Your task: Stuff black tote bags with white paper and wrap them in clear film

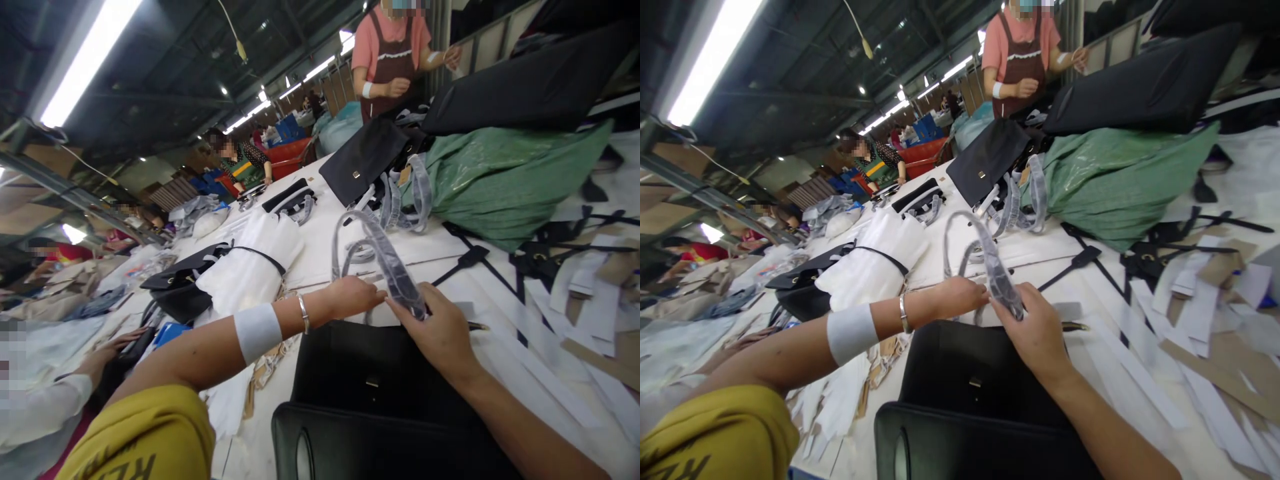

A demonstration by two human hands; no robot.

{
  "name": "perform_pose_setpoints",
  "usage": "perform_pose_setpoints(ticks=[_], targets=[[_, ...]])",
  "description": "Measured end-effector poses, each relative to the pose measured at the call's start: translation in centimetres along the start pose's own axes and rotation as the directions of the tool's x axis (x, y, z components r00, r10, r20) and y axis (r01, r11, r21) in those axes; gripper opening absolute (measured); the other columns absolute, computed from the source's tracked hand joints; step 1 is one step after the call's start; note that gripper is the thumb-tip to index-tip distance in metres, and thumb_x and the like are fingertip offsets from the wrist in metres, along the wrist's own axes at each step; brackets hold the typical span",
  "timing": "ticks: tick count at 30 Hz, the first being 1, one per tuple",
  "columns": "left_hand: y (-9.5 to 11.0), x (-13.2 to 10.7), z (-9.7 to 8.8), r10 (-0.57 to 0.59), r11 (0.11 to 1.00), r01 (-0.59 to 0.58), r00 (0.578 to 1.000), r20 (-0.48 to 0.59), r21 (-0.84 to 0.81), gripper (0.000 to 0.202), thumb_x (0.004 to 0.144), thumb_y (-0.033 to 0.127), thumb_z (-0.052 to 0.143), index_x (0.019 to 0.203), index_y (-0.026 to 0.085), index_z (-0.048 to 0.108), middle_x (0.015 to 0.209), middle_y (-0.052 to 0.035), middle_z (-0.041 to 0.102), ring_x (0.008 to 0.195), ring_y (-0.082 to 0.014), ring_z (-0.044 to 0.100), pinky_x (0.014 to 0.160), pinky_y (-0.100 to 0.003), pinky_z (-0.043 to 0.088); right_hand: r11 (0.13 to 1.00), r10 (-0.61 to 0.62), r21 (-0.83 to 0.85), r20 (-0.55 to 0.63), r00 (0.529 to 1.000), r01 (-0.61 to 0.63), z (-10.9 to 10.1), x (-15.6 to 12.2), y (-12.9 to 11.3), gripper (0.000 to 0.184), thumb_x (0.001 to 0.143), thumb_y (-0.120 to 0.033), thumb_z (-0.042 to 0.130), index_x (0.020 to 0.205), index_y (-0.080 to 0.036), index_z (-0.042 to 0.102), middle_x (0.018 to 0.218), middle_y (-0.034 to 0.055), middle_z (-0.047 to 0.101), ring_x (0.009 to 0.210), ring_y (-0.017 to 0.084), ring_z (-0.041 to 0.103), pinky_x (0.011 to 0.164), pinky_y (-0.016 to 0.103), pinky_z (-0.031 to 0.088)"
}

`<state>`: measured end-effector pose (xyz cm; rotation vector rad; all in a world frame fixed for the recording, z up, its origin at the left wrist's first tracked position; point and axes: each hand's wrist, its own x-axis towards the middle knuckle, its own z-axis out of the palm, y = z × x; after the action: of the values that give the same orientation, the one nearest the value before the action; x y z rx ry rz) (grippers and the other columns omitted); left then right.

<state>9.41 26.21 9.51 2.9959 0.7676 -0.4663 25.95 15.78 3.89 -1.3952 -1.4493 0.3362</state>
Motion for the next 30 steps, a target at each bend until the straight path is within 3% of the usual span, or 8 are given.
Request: perform_pose_setpoints(ticks=[2,5,9,12,18,23,27,30], targets=[[-0.2,-1.0,-0.7,0.115,0.985,-0.114,0.993,0.005,0.133,0.013,0.095,0.008,0.054,0.101,0.015,0.063,0.087,-0.0069,0.065,0.078,-0.0222,0.062,0.073,-0.032,0.052,0.991,0.131,-0.012,0.058,0.990,-0.131,0.5,0.6,1.7,0.039,0.087,-0.048,0.066,0.113,-0.020,0.062,0.098,0.0092,0.070,0.086,0.028,0.067,0.077,0.040,0.057],[-0.5,-2.6,-1.1,0.244,0.933,-0.226,0.969,-0.029,0.281,0.011,0.097,0.008,0.052,0.096,0.014,0.061,0.093,-0.0095,0.062,0.085,-0.0238,0.061,0.077,-0.034,0.052,0.998,0.059,0.002,-0.034,0.998,-0.059,0.9,1.0,2.6,0.079,0.086,-0.052,0.066,0.149,-0.015,0.036,0.141,0.0192,0.052,0.122,0.035,0.056,0.100,0.053,0.050],[0.1,-4.4,-0.5,0.318,0.925,-0.270,0.935,-0.155,0.269,0.015,0.102,0.014,0.046,0.106,0.015,0.061,0.110,-0.0118,0.061,0.102,-0.0242,0.058,0.091,-0.034,0.050,0.975,-0.056,0.214,-0.025,0.998,0.060,0.8,0.4,1.0,0.041,0.098,-0.040,0.053,0.135,-0.021,0.055,0.130,0.0109,0.063,0.108,0.025,0.067,0.096,0.042,0.056],[0.4,-5.6,0.7,0.228,0.964,-0.189,0.950,-0.213,0.187,0.021,0.104,0.013,0.042,0.117,0.015,0.059,0.122,-0.0123,0.060,0.111,-0.0243,0.057,0.096,-0.035,0.049,0.934,-0.003,0.354,0.158,0.987,-0.054,0.7,-0.2,0.1,0.027,0.100,-0.033,0.047,0.117,-0.022,0.065,0.111,0.0064,0.071,0.087,0.020,0.073,0.079,0.033,0.062],[0.0,-5.8,1.9,-0.150,0.988,0.156,0.959,-0.242,0.007,0.025,0.100,0.008,0.046,0.116,0.021,0.060,0.111,-0.0038,0.066,0.098,-0.0187,0.064,0.084,-0.025,0.051,0.974,-0.071,0.223,0.097,0.993,0.048,1.0,-0.5,-0.1,0.015,0.094,-0.027,0.050,0.100,-0.022,0.063,0.098,0.0050,0.071,0.088,0.021,0.070,0.083,0.034,0.059],[1.5,-4.7,0.4,-0.030,0.999,0.035,0.969,-0.244,0.016,0.019,0.100,0.012,0.049,0.114,0.019,0.060,0.103,-0.0049,0.067,0.094,-0.0204,0.064,0.084,-0.028,0.051,0.978,0.001,0.188,0.440,0.898,-0.093,2.5,-0.8,1.3,0.031,0.089,-0.036,0.060,0.117,-0.021,0.063,0.111,0.0068,0.071,0.096,0.025,0.069,0.089,0.040,0.056],[3.3,-5.2,-0.7,0.109,0.977,-0.160,0.945,-0.309,-0.144,0.029,0.102,0.015,0.046,0.129,0.022,0.056,0.119,-0.0060,0.065,0.105,-0.0195,0.063,0.091,-0.028,0.050,0.974,0.001,0.198,0.484,0.875,-0.110,3.2,-0.9,2.2,0.022,0.091,-0.037,0.056,0.097,-0.021,0.070,0.090,0.0052,0.074,0.084,0.026,0.069,0.080,0.038,0.056],[3.1,-5.3,-1.2,-0.240,0.842,-0.065,0.844,-0.480,-0.536,0.031,0.104,0.029,0.046,0.134,0.025,0.054,0.135,-0.0065,0.058,0.113,-0.0196,0.061,0.094,-0.027,0.051,0.974,-0.012,0.207,0.466,0.885,-0.096,3.1,-0.8,2.2,0.025,0.093,-0.033,0.051,0.097,-0.021,0.073,0.090,0.0054,0.075,0.086,0.027,0.070,0.081,0.037,0.055]])
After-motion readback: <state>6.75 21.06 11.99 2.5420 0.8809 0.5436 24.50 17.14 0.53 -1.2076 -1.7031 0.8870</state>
